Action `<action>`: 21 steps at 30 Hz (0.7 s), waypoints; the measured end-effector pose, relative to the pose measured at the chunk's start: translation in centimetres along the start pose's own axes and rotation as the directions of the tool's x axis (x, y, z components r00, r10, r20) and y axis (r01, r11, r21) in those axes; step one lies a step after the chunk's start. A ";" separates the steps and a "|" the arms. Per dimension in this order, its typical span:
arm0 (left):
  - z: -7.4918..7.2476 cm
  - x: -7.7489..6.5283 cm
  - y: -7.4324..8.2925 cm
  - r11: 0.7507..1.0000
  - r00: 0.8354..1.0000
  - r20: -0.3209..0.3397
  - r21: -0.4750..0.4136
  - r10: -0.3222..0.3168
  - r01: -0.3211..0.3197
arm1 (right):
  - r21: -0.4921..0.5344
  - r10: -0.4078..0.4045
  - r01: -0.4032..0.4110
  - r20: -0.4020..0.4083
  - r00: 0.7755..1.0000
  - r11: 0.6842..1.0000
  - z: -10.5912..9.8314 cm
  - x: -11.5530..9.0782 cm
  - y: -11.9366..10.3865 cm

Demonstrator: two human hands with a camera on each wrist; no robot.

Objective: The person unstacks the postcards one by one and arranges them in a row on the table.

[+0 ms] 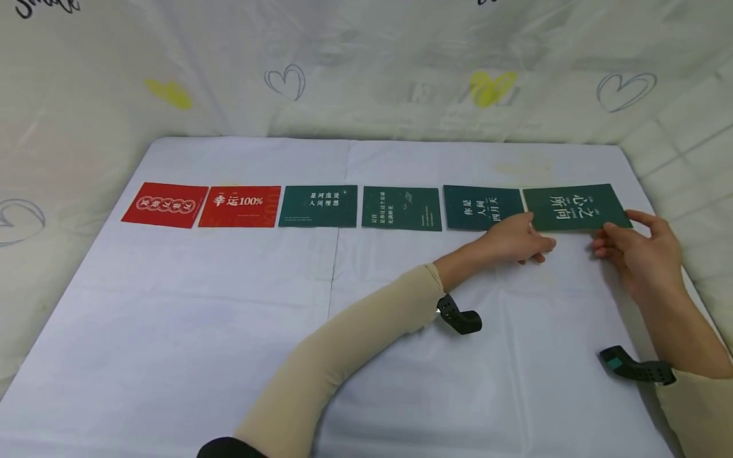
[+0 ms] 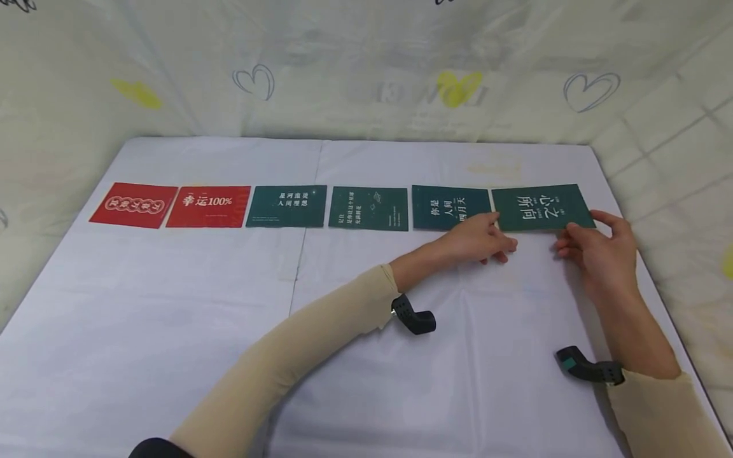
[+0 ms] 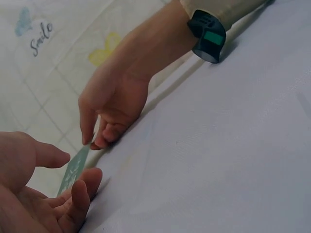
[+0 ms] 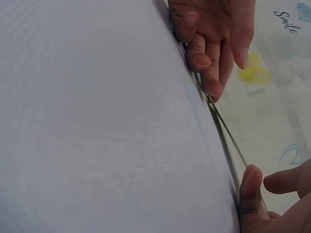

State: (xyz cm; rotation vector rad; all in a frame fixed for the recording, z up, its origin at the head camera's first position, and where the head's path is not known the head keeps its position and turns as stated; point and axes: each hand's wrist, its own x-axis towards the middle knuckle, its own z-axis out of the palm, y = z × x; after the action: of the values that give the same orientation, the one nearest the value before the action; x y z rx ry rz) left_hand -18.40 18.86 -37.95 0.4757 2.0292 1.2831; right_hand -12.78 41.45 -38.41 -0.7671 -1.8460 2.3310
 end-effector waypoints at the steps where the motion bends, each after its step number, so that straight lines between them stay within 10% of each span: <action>1: 0.0 0.0 0.0 1.000 1.000 0.000 0.002 0.001 -0.001 | -0.003 0.003 -0.003 0.003 1.000 1.000 0.0 0.0 0.0; 21: 0.6 -0.2 0.0 0.995 0.998 -0.062 0.094 -0.010 0.016 | -0.246 0.081 -0.081 -0.010 0.997 0.966 -0.1 0.1 -0.6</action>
State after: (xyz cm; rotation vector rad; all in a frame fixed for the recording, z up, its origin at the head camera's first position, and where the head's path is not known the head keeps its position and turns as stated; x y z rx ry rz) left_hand -17.77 19.14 -38.01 0.4706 2.1479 1.2114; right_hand -12.95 41.79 -37.87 -0.8841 -2.1717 2.1711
